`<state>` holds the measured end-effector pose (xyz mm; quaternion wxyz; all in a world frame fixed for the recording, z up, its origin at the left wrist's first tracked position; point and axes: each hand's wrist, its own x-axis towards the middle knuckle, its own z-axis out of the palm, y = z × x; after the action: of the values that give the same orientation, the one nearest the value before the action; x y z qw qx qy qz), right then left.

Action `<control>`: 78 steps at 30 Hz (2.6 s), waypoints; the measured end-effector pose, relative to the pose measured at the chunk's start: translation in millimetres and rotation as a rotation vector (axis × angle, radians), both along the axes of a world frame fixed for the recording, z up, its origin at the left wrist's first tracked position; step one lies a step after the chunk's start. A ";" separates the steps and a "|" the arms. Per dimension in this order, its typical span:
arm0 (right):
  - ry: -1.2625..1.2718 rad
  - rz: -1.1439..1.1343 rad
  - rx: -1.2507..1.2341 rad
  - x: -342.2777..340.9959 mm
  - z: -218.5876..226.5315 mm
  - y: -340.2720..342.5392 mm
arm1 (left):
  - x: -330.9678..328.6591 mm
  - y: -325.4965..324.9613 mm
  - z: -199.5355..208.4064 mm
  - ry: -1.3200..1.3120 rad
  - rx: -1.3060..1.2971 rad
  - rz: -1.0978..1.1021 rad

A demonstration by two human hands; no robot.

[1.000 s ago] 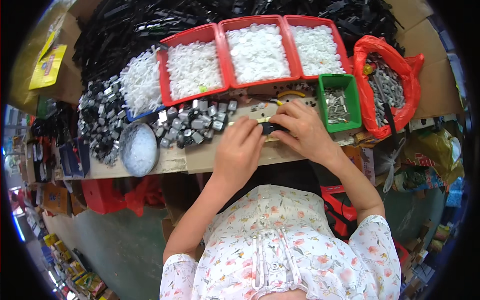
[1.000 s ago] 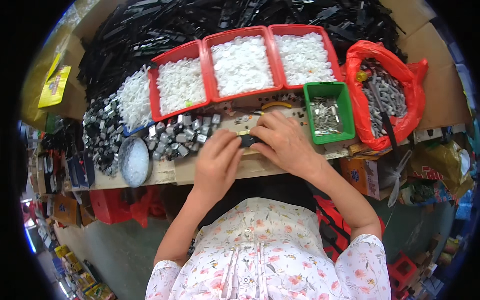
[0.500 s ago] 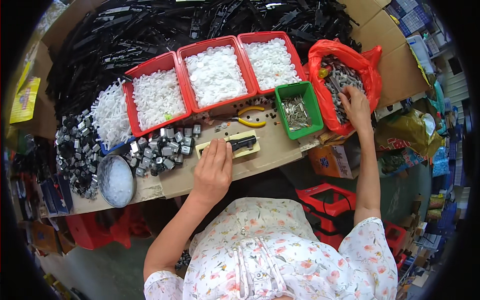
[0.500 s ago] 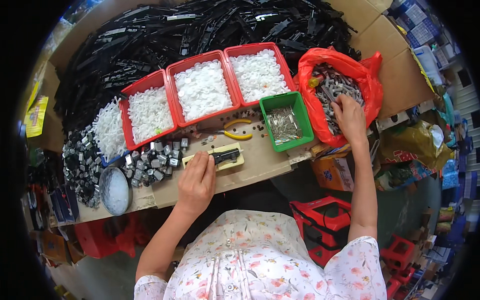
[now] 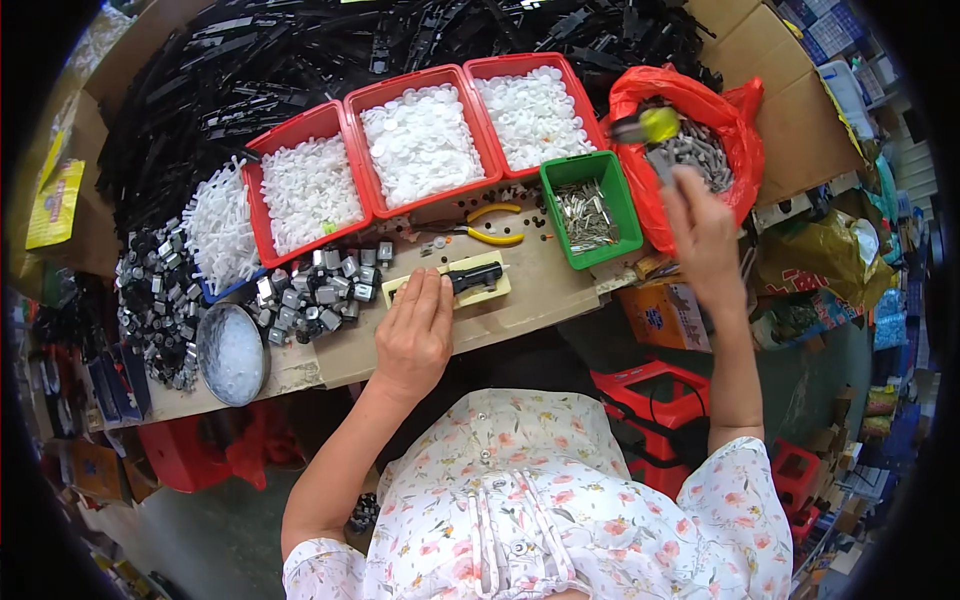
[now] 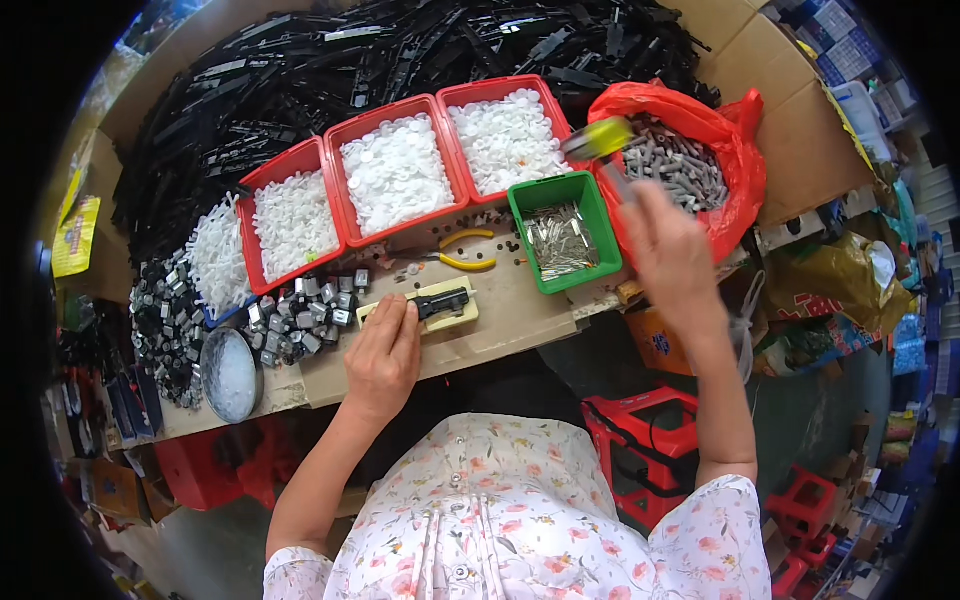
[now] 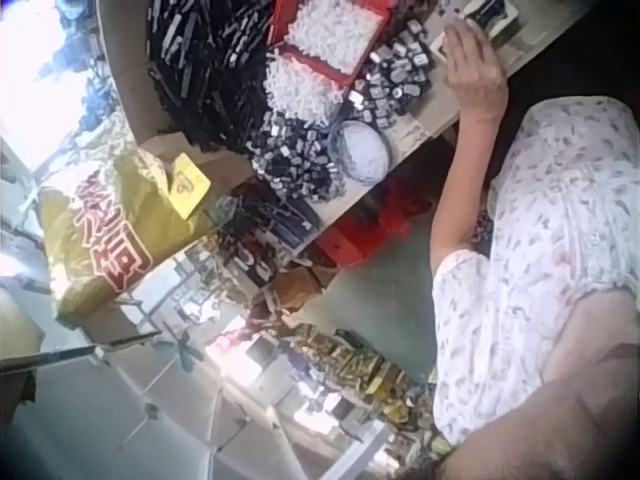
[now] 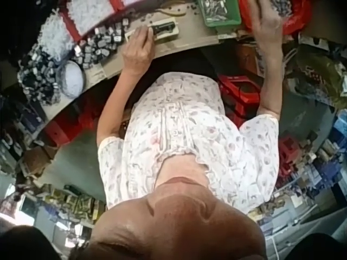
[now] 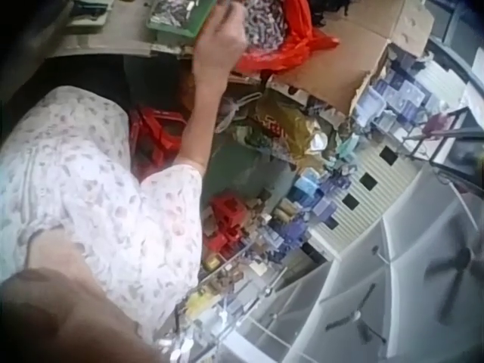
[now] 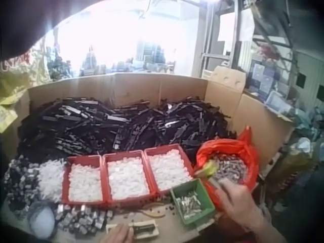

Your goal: Assembling small plastic and metal components using a jig and various hand tools on a factory workbench.

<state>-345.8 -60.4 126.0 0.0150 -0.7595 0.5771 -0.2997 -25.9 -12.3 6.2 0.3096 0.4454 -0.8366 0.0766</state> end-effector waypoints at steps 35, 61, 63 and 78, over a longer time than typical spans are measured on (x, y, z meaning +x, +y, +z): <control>0.119 0.356 0.291 89.6 -28.3 47.9 | -25.4 31.0 6.6 0.140 0.138 0.043; 0.182 0.421 0.387 117.7 -44.1 29.6 | -7.7 42.9 -5.4 0.240 0.097 0.014; 0.120 0.457 0.269 115.2 -33.5 33.6 | -6.9 43.3 -5.3 0.229 0.112 0.016; 0.217 0.419 0.333 80.2 -59.6 47.9 | -9.5 22.6 -1.6 0.177 0.097 0.027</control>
<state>-265.6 -12.5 66.4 0.1392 -0.8769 0.4472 -0.1081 -35.4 10.4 4.6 0.3595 0.4761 -0.8026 0.0005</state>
